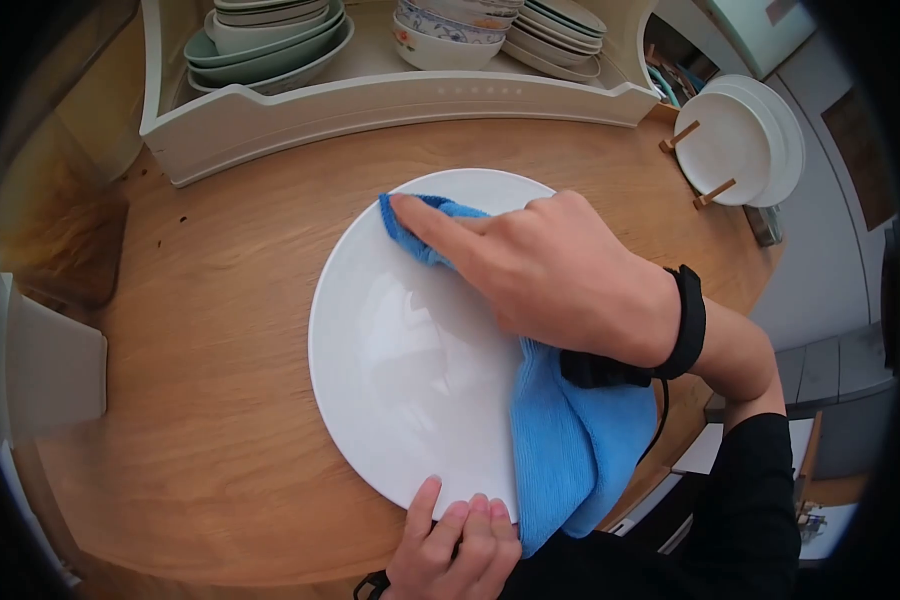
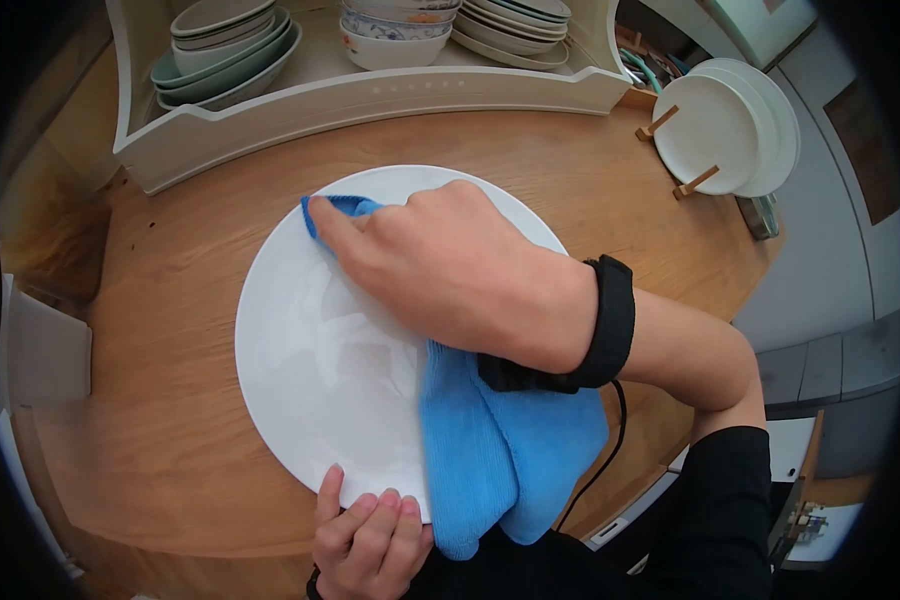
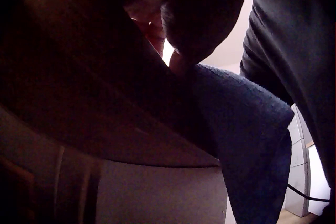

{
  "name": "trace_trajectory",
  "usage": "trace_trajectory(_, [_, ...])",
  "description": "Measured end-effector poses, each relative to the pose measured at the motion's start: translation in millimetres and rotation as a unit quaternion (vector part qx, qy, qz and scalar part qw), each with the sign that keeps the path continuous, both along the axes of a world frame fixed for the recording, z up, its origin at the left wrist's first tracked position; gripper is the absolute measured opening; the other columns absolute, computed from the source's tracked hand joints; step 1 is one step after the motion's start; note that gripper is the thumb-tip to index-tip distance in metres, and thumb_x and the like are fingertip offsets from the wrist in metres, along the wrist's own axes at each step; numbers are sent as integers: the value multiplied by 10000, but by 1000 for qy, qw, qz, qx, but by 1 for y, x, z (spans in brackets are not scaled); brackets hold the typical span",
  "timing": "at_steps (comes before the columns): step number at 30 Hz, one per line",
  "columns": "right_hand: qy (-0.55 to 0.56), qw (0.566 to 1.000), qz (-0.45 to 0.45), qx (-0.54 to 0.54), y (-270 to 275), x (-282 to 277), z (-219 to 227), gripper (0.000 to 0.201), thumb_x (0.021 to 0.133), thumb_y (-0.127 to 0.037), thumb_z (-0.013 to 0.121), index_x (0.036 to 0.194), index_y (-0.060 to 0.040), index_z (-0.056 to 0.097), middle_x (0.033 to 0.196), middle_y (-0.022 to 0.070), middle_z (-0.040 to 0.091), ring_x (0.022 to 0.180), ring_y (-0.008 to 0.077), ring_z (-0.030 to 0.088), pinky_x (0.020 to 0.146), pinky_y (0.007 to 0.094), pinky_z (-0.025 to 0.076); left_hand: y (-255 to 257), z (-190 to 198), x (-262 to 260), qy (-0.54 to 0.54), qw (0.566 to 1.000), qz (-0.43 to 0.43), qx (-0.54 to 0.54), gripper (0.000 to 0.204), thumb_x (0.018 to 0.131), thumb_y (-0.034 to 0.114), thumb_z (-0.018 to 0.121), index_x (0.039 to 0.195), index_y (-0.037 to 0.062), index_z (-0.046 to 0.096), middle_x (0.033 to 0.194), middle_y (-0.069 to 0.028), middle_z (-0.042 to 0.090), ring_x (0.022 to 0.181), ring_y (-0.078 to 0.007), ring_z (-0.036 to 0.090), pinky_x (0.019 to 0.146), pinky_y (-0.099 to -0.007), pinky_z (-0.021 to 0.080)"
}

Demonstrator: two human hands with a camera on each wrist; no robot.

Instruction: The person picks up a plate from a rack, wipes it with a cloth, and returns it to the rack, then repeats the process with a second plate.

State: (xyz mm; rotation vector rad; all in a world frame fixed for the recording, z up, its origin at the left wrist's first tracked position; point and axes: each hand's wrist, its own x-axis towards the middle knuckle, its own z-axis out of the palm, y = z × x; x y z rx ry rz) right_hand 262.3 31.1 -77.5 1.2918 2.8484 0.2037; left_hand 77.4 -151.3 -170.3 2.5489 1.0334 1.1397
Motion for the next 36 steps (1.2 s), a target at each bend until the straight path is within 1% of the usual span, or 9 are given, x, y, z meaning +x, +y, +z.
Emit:
trace_trajectory(1, [-13,999,-26,-16,2,0,0,663,826,-62,637,1471,-73,485,775,134,713,599,320,676,522,399,511,0,0,0,-1,1000,1,0,134,903,74,689,995,-23,699,1023,-160,652,1028,-301,554,1000,-627,531])
trace_trajectory(8, [48,994,25,-97,6,15,2,620,823,-33,631,1428,-89,507,769,150,702,623,339,671,540,417,507,2,1,2,-10,1000,19,9,152,888,109,732,972,-13,699,1012,-144,653,996,-286,568,1007,-629,523])
trace_trajectory(10, [43,991,44,-118,-10,14,5,458,823,-48,649,1263,10,540,658,167,650,649,362,684,535,450,511,3,2,4,-3,1000,24,14,180,890,143,751,967,-11,700,1005,-140,653,990,-283,570,1010,-631,520])
trace_trajectory(12, [44,987,35,-150,-21,15,7,475,817,-48,652,1272,13,528,755,182,675,641,344,686,514,442,512,2,2,5,-15,999,30,7,256,874,212,792,968,-9,703,981,-135,654,964,-280,579,1012,-633,516])
trace_trajectory(15, [78,984,118,-106,-37,20,9,489,834,-57,636,1299,47,526,1114,243,657,555,289,673,469,375,526,-1,1,6,-19,999,30,9,281,855,223,816,969,-8,703,958,-135,651,941,-280,586,1010,-631,518])
trace_trajectory(19, [37,985,152,-68,-60,16,7,478,867,-96,601,1310,80,564,1204,293,654,500,196,646,398,306,487,-1,1,6,-33,999,28,4,281,843,213,829,964,-6,700,948,-138,650,923,-280,591,1006,-630,520])
trace_trajectory(23, [-18,992,110,-60,-72,4,13,534,857,-95,600,1345,115,554,1223,384,638,475,171,632,396,279,472,-2,1,7,-24,999,24,14,257,856,190,818,947,-14,690,930,-137,637,942,-280,586,997,-617,530])
trace_trajectory(30, [-39,995,88,-1,-42,-17,8,546,827,-87,606,1331,119,568,1179,389,656,516,181,655,412,281,474,-5,-1,14,-18,999,32,25,69,845,4,727,882,5,669,894,-121,598,990,-277,550,1010,-578,541])
trace_trajectory(36, [-70,992,96,33,-18,-36,3,568,828,-94,606,1351,121,550,1176,413,642,552,216,682,438,300,491,-3,-3,10,-15,1000,10,23,97,812,-58,704,871,5,662,885,-126,588,997,-280,544,1008,-576,544])
